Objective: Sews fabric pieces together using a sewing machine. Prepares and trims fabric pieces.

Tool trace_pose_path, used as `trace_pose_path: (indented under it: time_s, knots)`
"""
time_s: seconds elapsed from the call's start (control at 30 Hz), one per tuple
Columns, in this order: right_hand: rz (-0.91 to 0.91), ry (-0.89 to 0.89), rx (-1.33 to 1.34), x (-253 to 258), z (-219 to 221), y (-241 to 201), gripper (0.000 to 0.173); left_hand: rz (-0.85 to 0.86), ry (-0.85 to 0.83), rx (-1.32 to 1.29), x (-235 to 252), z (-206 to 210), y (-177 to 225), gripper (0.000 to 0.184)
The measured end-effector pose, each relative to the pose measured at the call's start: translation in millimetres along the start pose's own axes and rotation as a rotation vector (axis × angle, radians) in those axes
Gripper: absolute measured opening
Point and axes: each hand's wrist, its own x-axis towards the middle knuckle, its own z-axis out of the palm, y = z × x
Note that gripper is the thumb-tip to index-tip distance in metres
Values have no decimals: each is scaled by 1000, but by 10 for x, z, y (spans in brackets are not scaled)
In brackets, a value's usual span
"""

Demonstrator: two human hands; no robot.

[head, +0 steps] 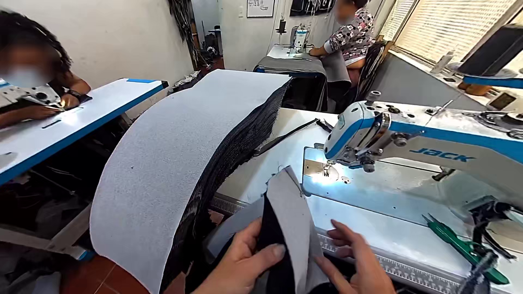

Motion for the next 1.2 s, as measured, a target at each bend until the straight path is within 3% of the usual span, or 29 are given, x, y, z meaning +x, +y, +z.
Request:
trace_pose_path:
  time_s: [0.07, 0.13, 0.17, 0.23, 0.27, 0.33, 0.43, 0.57, 0.8, 0.97, 1.03, 1.1, 1.13, 1.2]
  knots:
    - [-39, 77, 38, 41, -101, -217, 64, 64, -21, 96, 142, 259, -8, 32]
    - [-27, -10, 255, 63, -199, -361, 67, 141, -124, 274, 289, 444, -78, 30]
    - [-9, 7, 327, 63, -198, -379, 56, 163, -161, 346, 356, 502, -124, 28]
    - [49, 171, 432, 87, -156, -374, 18, 151, -94, 361, 466, 562, -141, 23]
    - [115, 279, 511, 113, -162, -387, 15, 115, 2, 316, 508, 557, -73, 22]
    - [313, 442, 722, 178, -306, -416, 28, 63, 250, 255, 566, 454, 179, 23]
    - [434, 447, 954, 240, -611, -369, 45, 65, 466, 302, 603, 197, 575, 25]
    - [359, 314, 1050, 270, -630, -431, 53, 108, 430, 344, 572, 145, 660, 25]
    - [390, 440, 907, 310, -559, -266, 34, 4, 432, 357, 554, 61, 446, 30]
    - [535, 433, 939, 301, -516, -144, 43, -6, 491, 468, 537, -63, 206, 28]
    - [559, 448, 970, 295, -480, -54, 43, -47, 450, 668, 473, -190, 92, 25]
    - [589, 440, 955, 281, -445, -7, 44, -25, 357, 1150, 382, -273, 22, 27]
    - [591, 411, 951, 266, -423, 2, 44, 57, 325, 1346, 360, -278, -5, 38]
    - [559, 295, 976, 225, -359, -12, 43, 223, 211, 1498, 399, -238, 0, 65]
